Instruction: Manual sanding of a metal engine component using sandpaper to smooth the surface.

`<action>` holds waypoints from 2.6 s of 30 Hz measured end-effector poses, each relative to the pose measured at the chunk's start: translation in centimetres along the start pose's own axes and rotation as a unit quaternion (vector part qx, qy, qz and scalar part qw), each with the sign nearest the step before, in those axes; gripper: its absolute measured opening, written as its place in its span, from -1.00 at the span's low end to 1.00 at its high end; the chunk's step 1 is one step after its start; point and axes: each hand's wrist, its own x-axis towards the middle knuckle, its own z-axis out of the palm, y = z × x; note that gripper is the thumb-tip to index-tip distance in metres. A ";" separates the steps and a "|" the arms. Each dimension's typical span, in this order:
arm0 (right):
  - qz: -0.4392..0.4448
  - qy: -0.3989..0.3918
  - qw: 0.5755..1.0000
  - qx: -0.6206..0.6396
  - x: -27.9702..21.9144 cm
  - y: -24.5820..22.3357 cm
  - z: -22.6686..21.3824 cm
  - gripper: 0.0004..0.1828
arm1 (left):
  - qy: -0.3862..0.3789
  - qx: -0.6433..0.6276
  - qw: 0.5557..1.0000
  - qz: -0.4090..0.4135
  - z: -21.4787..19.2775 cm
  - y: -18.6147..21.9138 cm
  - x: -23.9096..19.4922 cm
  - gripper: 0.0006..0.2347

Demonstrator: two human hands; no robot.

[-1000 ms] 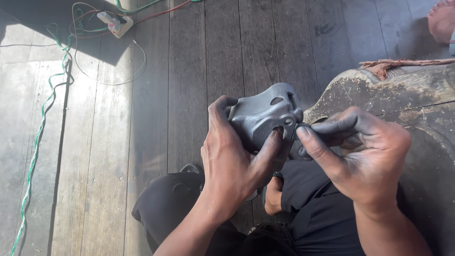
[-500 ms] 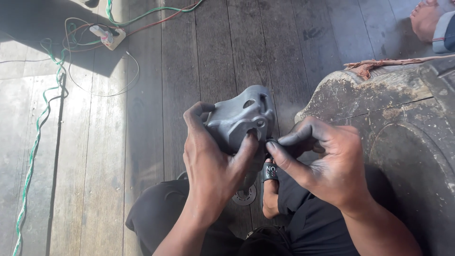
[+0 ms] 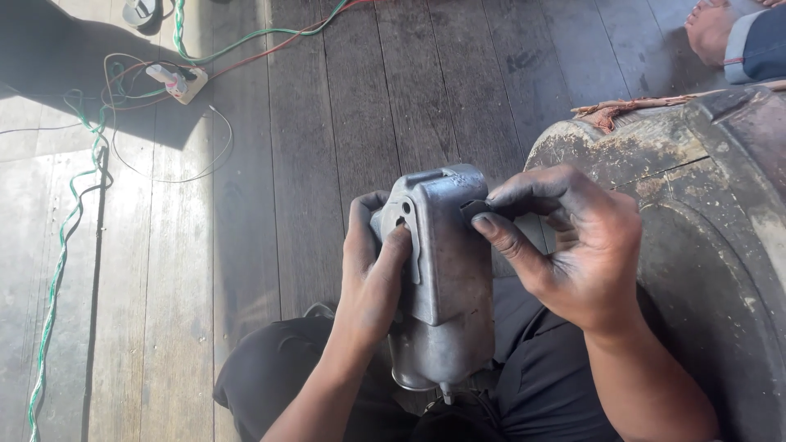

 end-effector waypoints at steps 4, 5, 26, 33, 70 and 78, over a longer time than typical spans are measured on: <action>-0.089 -0.008 0.992 -0.089 0.6 -1.2 0.4 -0.74 | -0.028 -0.073 0.992 -0.103 0.6 0.5 -0.3 -0.53; -0.086 -0.008 0.992 -0.092 0.5 -1.0 0.5 -0.74 | -0.032 -0.073 0.991 -0.105 0.5 0.6 -0.5 -0.53; -0.078 -0.152 0.975 -0.141 1.4 -0.5 0.6 -0.74 | 0.076 -0.279 0.864 -0.413 0.7 -1.8 -0.2 -0.56; -0.092 -0.158 0.981 -0.065 0.9 -2.5 -0.4 -0.76 | 0.031 -0.289 0.858 -0.424 0.8 -2.1 -1.5 -0.51; -0.233 -0.120 0.931 -0.256 0.7 2.6 1.0 -0.70 | -0.040 -0.356 0.884 -0.301 1.3 -0.6 -1.0 -0.40; -0.226 -0.091 0.947 -0.211 -0.1 0.9 1.1 -0.77 | -0.087 -0.316 0.904 -0.273 1.5 -0.8 -1.9 -0.38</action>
